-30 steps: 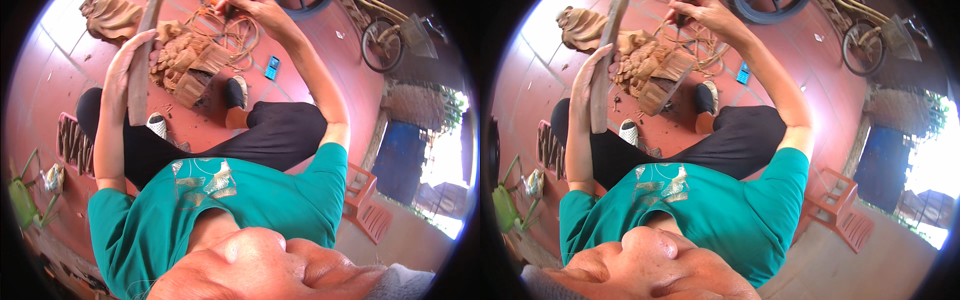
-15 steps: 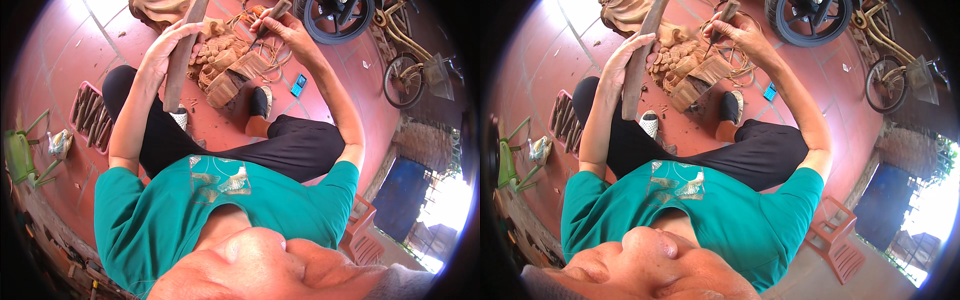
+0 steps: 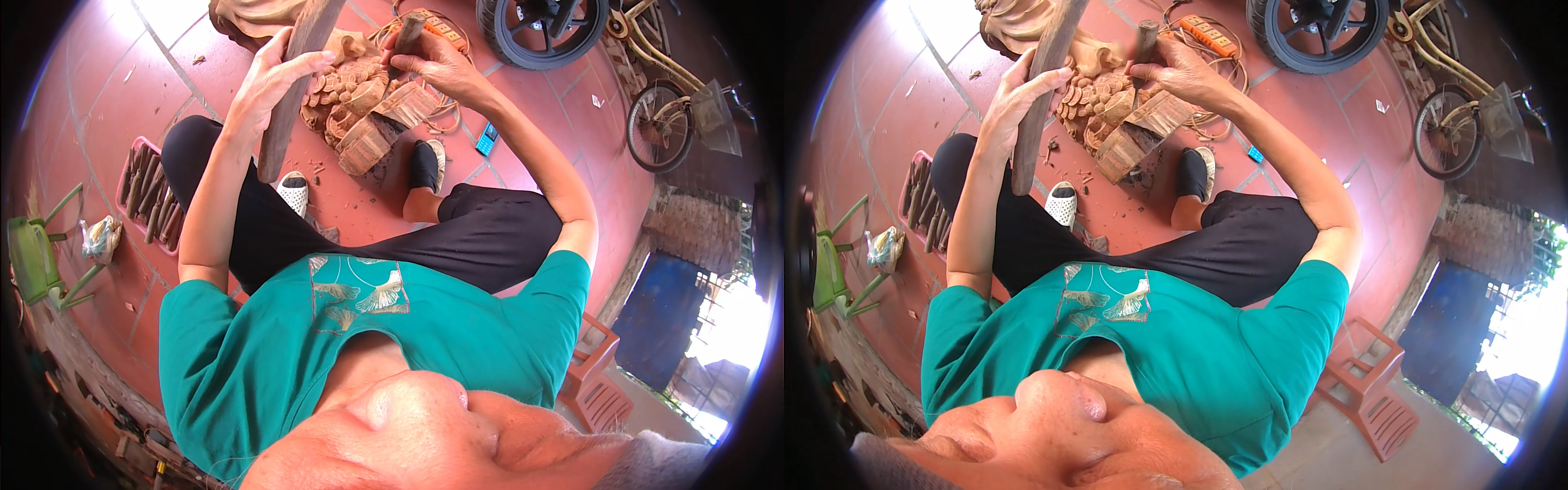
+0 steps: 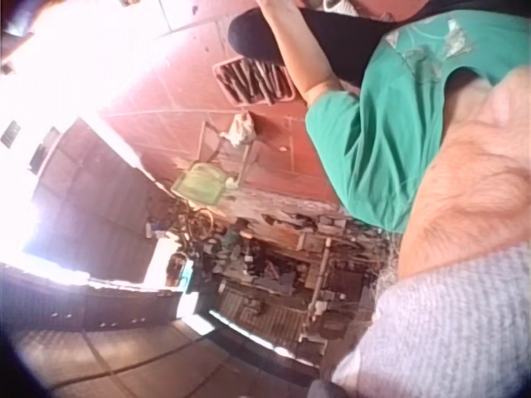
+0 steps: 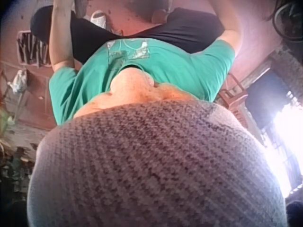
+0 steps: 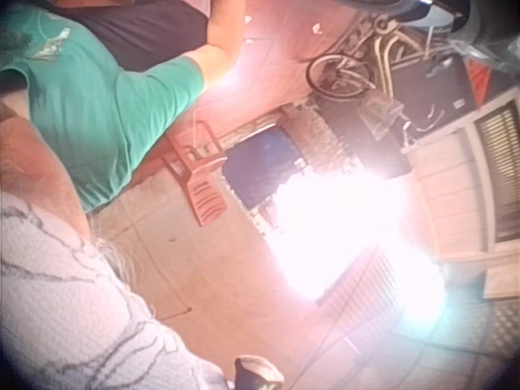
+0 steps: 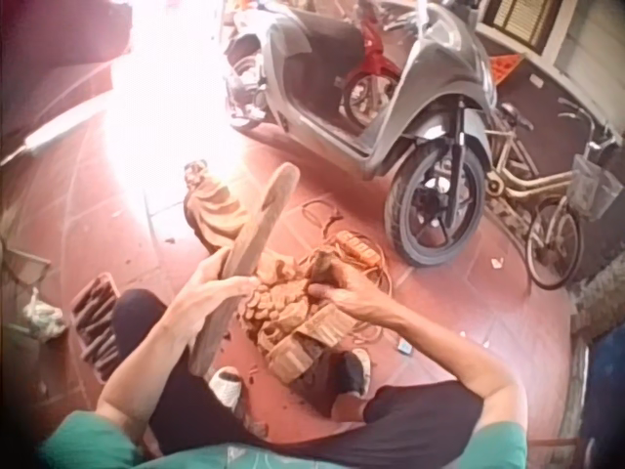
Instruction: The person carves a wooden sculpture using a chisel and mallet. They repeatedly strike the chisel to shape the wood, occasionally adjusting the tool and the piece. Wood shavings accumulate on the floor around the work area.
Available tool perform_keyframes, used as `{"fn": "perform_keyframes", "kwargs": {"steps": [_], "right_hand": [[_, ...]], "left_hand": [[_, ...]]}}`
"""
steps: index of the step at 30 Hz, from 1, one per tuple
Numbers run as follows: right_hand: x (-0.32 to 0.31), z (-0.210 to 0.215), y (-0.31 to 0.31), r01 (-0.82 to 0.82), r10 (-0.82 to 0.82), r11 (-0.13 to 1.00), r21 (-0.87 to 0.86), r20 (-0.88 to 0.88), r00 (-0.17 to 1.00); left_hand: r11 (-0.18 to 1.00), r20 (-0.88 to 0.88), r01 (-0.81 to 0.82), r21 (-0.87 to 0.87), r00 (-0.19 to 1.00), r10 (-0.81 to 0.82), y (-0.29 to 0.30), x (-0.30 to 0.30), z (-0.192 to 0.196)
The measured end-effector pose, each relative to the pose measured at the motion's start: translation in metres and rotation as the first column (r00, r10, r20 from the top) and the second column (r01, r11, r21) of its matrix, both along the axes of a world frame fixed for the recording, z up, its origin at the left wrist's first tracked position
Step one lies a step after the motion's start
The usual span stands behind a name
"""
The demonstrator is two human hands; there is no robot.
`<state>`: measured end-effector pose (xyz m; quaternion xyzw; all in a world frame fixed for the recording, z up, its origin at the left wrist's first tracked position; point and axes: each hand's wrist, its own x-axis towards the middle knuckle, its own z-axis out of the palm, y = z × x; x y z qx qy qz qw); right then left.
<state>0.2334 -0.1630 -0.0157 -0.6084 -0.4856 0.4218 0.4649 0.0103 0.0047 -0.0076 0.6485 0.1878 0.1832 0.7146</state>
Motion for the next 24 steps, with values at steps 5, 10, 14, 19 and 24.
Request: {"fn": "perform_keyframes", "kwargs": {"steps": [5,10,14,19,24], "right_hand": [[-0.003,-0.005,0.004,-0.005,0.005,1.0,0.002,-0.008,1.0],[-0.003,-0.007,0.007,-0.052,0.05,0.998,0.023,0.089,0.995],[-0.005,-0.006,0.006,-0.099,0.096,0.995,0.005,0.201,0.975],[-0.008,-0.008,0.005,-0.125,0.112,0.99,0.063,0.186,0.976],[-0.014,-0.005,0.006,-0.105,0.078,0.989,0.108,0.229,0.97]], "left_hand": [[0.997,0.005,-0.005,0.079,1.0,0.005,0.0,0.001,-0.004],[0.977,0.034,-0.025,0.211,0.999,0.018,-0.003,0.001,-0.004],[0.964,0.024,-0.019,0.266,1.0,0.013,-0.008,-0.001,0.002],[0.956,0.115,-0.071,0.284,0.993,0.039,-0.019,-0.004,0.014],[0.699,0.006,-0.044,0.713,0.998,0.056,-0.018,-0.019,0.025]]}}
